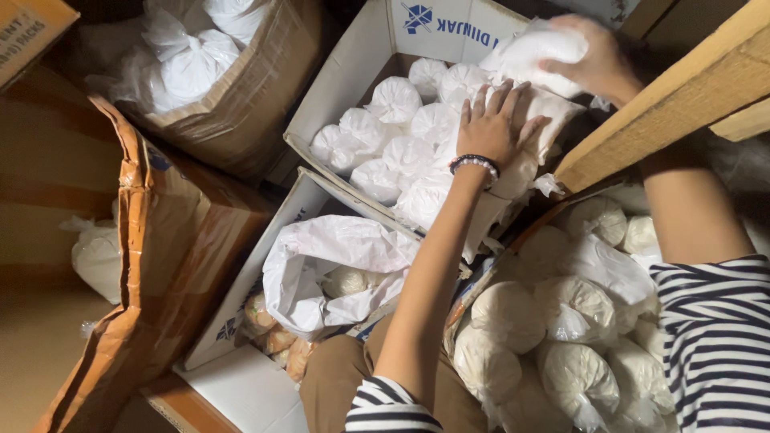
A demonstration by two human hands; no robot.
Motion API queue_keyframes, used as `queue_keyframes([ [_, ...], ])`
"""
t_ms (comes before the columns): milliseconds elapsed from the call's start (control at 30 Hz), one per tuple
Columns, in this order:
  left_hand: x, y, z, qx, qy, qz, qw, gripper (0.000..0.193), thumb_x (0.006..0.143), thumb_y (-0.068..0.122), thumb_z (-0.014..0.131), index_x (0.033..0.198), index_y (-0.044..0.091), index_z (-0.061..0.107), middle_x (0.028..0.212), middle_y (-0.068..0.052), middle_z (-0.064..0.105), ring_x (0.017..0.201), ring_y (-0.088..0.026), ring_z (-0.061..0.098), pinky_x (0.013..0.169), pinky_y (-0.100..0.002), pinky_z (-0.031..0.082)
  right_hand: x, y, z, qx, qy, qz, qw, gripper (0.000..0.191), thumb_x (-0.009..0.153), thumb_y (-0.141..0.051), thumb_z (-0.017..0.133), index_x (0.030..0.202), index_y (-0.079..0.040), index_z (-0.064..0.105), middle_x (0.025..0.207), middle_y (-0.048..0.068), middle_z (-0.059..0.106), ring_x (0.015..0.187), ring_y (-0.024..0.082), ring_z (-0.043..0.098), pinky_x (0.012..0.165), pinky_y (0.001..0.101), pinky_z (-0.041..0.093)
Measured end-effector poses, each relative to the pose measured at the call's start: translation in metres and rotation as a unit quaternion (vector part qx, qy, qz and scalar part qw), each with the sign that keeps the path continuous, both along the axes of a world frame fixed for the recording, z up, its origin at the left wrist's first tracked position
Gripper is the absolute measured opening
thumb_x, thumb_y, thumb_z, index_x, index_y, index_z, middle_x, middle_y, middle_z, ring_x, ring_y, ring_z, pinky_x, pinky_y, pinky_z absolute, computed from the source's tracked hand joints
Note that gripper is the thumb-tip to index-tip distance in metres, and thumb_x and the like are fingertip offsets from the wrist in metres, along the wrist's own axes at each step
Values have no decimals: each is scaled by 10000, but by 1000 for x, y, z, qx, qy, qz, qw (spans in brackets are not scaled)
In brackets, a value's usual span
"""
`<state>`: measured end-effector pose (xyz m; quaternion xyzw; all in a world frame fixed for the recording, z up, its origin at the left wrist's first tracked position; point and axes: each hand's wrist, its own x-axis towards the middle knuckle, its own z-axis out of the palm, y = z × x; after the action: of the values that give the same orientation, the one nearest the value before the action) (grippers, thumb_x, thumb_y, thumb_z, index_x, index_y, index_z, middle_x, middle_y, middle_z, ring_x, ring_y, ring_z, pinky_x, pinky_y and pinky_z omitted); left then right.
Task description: The person sits on the floor and repeatedly picks up small white plastic-wrapped bundles from a basket, then places them into a cardboard box. The person continues this pick-and-place cycle throughout the clip.
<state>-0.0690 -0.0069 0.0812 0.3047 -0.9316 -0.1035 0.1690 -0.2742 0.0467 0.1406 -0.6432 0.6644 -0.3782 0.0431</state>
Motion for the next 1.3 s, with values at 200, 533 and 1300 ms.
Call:
queue_keyframes([
  [200, 2, 6, 2, 1, 24, 8, 1000, 740, 941, 742, 399, 1551, 323, 392, 1614, -9, 442, 1526, -321, 363, 1255, -535, 269, -14, -3, 20, -2, -416, -153, 896, 737, 853, -354, 882, 1421, -95, 492, 1315, 182, 626, 1134, 289, 683, 827, 372, 617],
  [533, 2, 6, 4, 1, 19, 7, 1000, 780, 930, 760, 391, 1549, 284, 398, 1609, -22, 434, 1513, -334, 360, 1236, -556, 273, -5, -18, 1, 100, -76, -88, 988, 494, 1085, -344, 614, 1545, -165, 587, 1581, 162, 537, 1450, 347, 518, 1239, 489, 382],
  [1300, 1, 6, 12, 14, -28, 11, 999, 768, 936, 758, 392, 1577, 338, 328, 1658, -13, 351, 1537, -337, 306, 1236, -593, 235, -1, -9, -37, 150, 76, -120, 978, 525, 1115, -319, 503, 1628, -374, 408, 1766, 198, 86, 1620, 437, 4, 1279, 643, -4],
])
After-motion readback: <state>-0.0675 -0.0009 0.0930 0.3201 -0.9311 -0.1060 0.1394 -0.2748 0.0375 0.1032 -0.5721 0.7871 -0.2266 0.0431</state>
